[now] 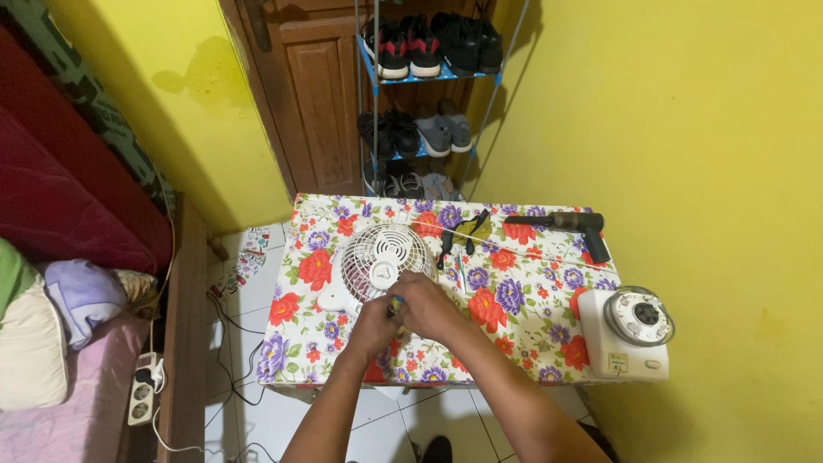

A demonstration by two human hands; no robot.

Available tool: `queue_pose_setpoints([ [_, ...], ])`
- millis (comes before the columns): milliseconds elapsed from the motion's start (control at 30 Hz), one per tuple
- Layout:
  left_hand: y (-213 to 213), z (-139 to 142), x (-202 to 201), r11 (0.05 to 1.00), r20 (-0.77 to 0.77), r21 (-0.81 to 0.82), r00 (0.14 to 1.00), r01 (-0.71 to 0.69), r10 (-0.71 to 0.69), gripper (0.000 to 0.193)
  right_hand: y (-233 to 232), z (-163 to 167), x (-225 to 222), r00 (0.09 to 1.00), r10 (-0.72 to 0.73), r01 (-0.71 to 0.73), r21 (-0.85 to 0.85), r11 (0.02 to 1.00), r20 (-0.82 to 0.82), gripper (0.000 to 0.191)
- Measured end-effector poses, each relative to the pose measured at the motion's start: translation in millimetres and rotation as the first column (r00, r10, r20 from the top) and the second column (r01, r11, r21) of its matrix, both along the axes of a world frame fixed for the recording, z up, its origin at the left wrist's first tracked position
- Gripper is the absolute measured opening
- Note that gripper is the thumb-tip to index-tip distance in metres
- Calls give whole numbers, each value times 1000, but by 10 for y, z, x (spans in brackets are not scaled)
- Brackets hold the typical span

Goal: The person unscrews the front grille of a small desk fan by hand, removes the grille and the fan blades from the motor housing, then wipes the blades with a cloth. The fan sits on a small table and a drill lies unused on the table.

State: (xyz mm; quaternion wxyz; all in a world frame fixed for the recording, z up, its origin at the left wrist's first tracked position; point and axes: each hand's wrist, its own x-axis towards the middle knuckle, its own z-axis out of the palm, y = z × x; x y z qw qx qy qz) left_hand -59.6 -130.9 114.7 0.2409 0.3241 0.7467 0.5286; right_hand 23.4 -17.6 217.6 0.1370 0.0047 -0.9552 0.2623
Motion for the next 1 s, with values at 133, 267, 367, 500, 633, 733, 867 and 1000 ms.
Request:
queue_pose_setpoints([
  [133,-7,-15,3,1000,46,17,999,22,-23,13,-38,46,-8,915,-315,313,52,948,252,31],
  [267,-22,-6,3,1000,104,10,995,7,-8,17,-32,50,10,990,-119,117,21,993,75,26],
  [367,-28,6,-2,1000,46,15,999,12,-13,17,-39,32,20,994,-107,107,-22,994,-16,32],
  [500,-31,17,-1,1000,131,22,991,5,-8,16,-56,7,19,884,-358,351,81,933,301,32],
  [633,-20,1,-2,1000,81,-16,997,4,-3,14,-53,-19,26,990,-118,119,-7,993,75,24],
  [733,6,-36,-4,1000,82,-22,997,16,-15,12,-49,-41,24,990,-121,121,11,993,73,24],
  [867,10,-101,-16,999,128,-17,991,27,-25,14,-76,-45,3,950,-250,240,75,968,186,23],
  [1000,25,-116,-29,999,-25,-49,1000,-5,4,14,-92,6,-5,995,-33,24,90,996,99,22],
])
